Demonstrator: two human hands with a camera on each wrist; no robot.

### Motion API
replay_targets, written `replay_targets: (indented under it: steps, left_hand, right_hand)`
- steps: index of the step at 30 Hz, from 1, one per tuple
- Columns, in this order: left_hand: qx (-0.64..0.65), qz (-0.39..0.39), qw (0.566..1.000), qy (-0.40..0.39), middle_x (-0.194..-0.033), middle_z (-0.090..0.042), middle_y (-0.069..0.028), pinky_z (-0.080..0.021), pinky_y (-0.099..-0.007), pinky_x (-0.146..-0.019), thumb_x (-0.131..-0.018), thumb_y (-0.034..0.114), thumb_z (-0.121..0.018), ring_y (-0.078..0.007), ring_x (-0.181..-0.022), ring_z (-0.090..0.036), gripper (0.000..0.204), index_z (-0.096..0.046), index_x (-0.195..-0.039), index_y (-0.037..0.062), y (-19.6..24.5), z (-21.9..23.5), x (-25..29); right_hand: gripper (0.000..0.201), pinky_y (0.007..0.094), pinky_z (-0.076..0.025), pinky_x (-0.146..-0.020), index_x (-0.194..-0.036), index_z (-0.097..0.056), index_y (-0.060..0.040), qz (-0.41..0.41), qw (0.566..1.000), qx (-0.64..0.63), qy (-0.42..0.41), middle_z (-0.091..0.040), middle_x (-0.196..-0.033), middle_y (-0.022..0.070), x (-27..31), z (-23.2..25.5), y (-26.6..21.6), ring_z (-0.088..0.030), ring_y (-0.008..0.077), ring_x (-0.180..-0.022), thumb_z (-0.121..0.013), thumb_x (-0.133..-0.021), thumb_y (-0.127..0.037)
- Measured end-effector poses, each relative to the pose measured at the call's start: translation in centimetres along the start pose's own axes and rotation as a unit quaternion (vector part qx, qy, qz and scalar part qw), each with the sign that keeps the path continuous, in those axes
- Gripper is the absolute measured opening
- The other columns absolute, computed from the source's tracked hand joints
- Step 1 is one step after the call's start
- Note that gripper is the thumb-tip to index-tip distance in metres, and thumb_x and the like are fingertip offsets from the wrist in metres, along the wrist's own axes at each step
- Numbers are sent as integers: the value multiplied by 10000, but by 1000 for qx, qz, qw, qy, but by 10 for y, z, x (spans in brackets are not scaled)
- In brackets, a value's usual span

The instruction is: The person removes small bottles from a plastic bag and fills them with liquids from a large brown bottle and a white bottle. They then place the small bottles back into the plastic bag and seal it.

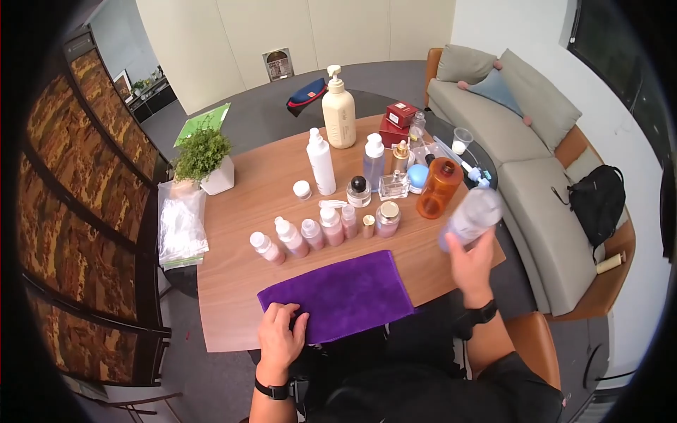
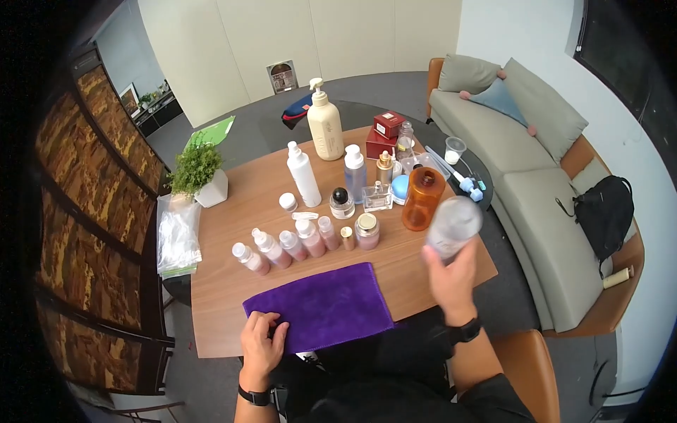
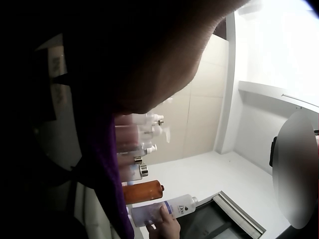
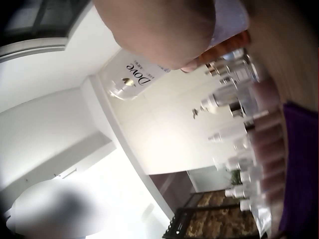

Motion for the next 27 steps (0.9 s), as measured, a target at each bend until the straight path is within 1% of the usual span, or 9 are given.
replay_targets:
  steps: [9,13,16,18,20,23,25,26,27]
  left_hand:
    - [-12,6,1000,2,-874,-655,-148,-555,-422,-690,-847,45,-864,-330,-780,-682,220,-737,-1024,14,3,1,-1]
    - [-7,-2,1000,4,-891,-659,-138,-567,-448,-703,-868,118,-859,-364,-817,-684,217,-738,-1036,55,-5,-5,1]
    - [-15,3,1000,12,-919,-664,-124,-581,-452,-727,-902,172,-837,-361,-855,-694,202,-739,-1043,65,-5,-1,2]
    - [-16,1,1000,21,-914,-658,-112,-586,-452,-729,-905,180,-836,-352,-857,-694,201,-742,-1048,74,-2,1,2]
    - [-19,-1,1000,22,-930,-659,-105,-589,-450,-733,-909,185,-839,-347,-871,-695,218,-739,-1061,66,-4,-1,4]
    - [10,-18,999,24,-930,-669,-110,-580,-406,-715,-891,163,-872,-309,-829,-695,272,-741,-1110,67,-7,0,4]
    - [39,-16,997,57,-948,-661,-114,-575,-404,-717,-890,171,-878,-300,-833,-685,306,-732,-1136,64,-14,19,-2]
    - [72,-20,994,83,-966,-653,-118,-569,-403,-720,-889,179,-885,-290,-837,-675,339,-723,-1162,62,-19,34,-6]
    - [-19,0,997,79,-1013,-646,-136,-563,-408,-737,-887,196,-891,-289,-847,-660,387,-708,-1201,61,-30,47,-9]
  right_hand:
    - [700,392,-511,-1091,-1482,-482,14,-70,993,-52,-76,-661,-1346,120,-83,21,86,-641,212,-1242,-862,-910,-124]
    - [732,378,-469,-1123,-1483,-502,-28,-37,981,-148,-118,-626,-1381,60,-102,7,103,-600,176,-1252,-905,-926,-280]
    - [653,380,-458,-1164,-1533,-470,-16,-54,974,-152,-161,-611,-1441,88,-105,6,117,-596,197,-1316,-812,-984,-107]
    - [775,404,-415,-1224,-1634,-359,10,-96,970,-149,-163,-557,-1542,121,-104,15,148,-554,235,-1417,-779,-985,-28]
    - [829,428,-313,-1297,-1672,-306,12,-57,976,-162,-134,-434,-1662,180,-98,23,141,-448,285,-1528,-765,-981,-6]
    - [751,403,-381,-1254,-1655,-337,12,-44,997,-46,41,-495,-1578,158,-72,55,112,-496,259,-1460,-721,-1010,-2]
    - [692,348,-456,-1159,-1626,-389,-3,1,995,-99,0,-538,-1467,120,-32,40,92,-563,201,-1312,-705,-1011,10]
    - [645,301,-484,-1063,-1592,-433,-9,0,994,-79,-70,-560,-1366,92,-6,9,46,-592,156,-1171,-673,-997,53]
    - [656,290,-504,-992,-1571,-448,-3,-23,986,-110,-125,-578,-1318,89,21,-16,18,-614,150,-1109,-651,-957,104]
Point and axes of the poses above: each hand's wrist, its own x-axis away from the middle knuckle, its own z-axis out of the back of the hand, y = z × x, the point moved 8 cm from there along -x, towards the middle knuckle
